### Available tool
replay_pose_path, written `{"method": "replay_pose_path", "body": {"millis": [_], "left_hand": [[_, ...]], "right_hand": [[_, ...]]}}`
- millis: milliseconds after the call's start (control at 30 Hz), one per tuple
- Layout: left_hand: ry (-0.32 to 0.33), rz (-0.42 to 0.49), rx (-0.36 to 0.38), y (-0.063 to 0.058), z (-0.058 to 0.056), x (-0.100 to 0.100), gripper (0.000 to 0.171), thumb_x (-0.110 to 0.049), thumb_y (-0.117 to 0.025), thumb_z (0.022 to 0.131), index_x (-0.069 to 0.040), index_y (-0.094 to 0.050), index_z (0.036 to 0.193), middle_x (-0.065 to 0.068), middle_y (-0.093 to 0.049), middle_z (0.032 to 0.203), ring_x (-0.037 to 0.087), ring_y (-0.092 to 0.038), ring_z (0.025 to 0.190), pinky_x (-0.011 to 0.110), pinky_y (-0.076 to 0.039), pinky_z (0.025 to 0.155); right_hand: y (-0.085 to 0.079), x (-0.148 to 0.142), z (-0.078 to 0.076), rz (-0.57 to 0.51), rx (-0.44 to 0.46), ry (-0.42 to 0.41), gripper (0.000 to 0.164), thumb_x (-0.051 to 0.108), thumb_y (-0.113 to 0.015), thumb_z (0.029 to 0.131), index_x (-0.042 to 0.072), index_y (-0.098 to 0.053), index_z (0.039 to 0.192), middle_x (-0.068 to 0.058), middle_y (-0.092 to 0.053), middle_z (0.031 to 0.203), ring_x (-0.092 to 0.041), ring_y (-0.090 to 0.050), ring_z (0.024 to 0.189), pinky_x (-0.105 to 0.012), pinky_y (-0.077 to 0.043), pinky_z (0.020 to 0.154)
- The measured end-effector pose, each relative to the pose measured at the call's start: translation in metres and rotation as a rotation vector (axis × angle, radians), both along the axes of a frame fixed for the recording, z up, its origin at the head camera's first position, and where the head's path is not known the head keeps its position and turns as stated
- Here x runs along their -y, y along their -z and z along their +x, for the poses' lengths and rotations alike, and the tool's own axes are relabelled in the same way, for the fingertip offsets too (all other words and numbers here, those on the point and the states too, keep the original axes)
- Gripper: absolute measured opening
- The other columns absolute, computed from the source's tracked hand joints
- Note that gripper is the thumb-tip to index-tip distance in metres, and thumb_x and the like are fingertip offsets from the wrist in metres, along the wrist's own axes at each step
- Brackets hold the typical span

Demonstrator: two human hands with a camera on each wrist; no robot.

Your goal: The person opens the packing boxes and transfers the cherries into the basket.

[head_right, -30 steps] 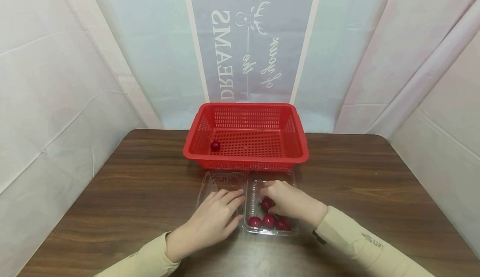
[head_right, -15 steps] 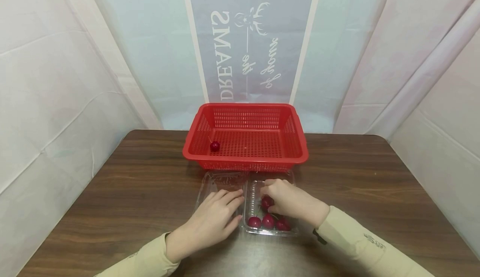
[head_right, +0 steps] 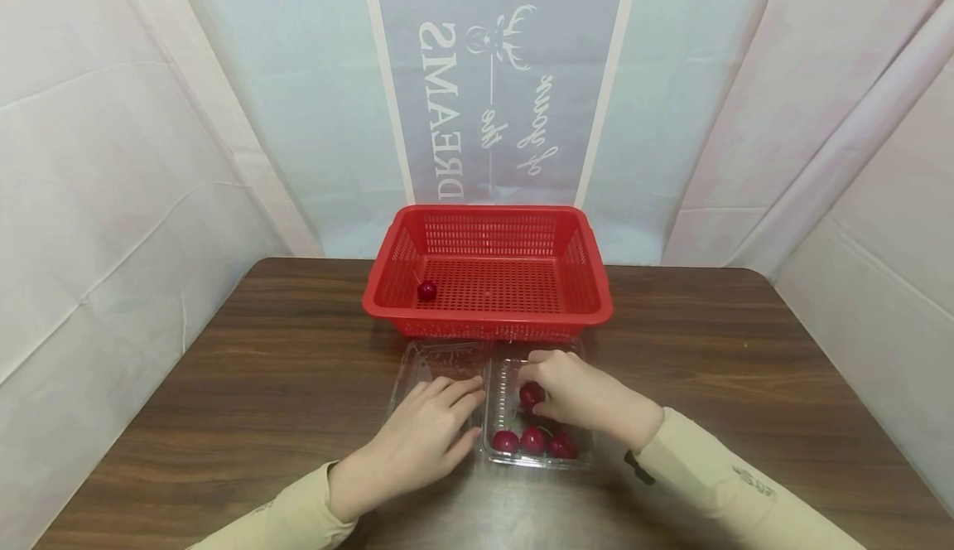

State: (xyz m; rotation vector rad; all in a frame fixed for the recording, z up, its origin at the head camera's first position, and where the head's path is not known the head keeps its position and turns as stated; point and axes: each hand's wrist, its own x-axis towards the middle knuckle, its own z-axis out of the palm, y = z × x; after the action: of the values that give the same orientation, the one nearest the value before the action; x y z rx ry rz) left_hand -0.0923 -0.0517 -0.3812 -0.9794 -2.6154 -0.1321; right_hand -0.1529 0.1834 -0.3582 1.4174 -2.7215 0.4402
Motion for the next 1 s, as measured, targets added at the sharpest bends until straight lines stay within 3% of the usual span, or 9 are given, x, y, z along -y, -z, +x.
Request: {"method": "replay_pose_path", "body": {"millis": [233, 767, 1000], "left_hand": [[0.001, -0.002, 0.009, 0.000, 0.000, 0.000, 0.034, -0.036, -0.061, 0.088, -0.012, -0.066, 0.113, 0.003, -0.062, 0.125, 0.017, -0.057, 0.101, 0.032, -0.046, 0.078], [-0.004, 0.003, 0.005, 0.001, -0.001, 0.000, 0.034, -0.036, -0.061, 0.088, -0.012, -0.066, 0.112, 0.003, -0.062, 0.125, 0.017, -0.057, 0.101, 0.032, -0.046, 0.078], [-0.004, 0.002, 0.012, 0.001, -0.001, 0.000, 0.034, -0.035, -0.061, 0.088, -0.012, -0.066, 0.113, 0.003, -0.062, 0.125, 0.017, -0.057, 0.101, 0.032, -0.046, 0.078]], "right_hand": [[-0.004, -0.003, -0.001, -0.015, 0.001, 0.019, 0.031, 0.005, -0.083, 0.067, 0.009, -0.070, 0.095, 0.001, -0.063, 0.087, -0.007, -0.058, 0.075, -0.022, -0.050, 0.063], [-0.018, -0.008, -0.004, -0.014, -0.004, 0.049, 0.033, 0.004, -0.083, 0.067, 0.007, -0.070, 0.097, -0.001, -0.064, 0.089, -0.011, -0.064, 0.080, -0.026, -0.055, 0.066], [-0.022, -0.007, -0.007, -0.023, -0.056, 0.035, 0.032, 0.004, -0.084, 0.065, 0.006, -0.070, 0.094, -0.002, -0.064, 0.086, -0.011, -0.062, 0.078, -0.027, -0.054, 0.066]]}}
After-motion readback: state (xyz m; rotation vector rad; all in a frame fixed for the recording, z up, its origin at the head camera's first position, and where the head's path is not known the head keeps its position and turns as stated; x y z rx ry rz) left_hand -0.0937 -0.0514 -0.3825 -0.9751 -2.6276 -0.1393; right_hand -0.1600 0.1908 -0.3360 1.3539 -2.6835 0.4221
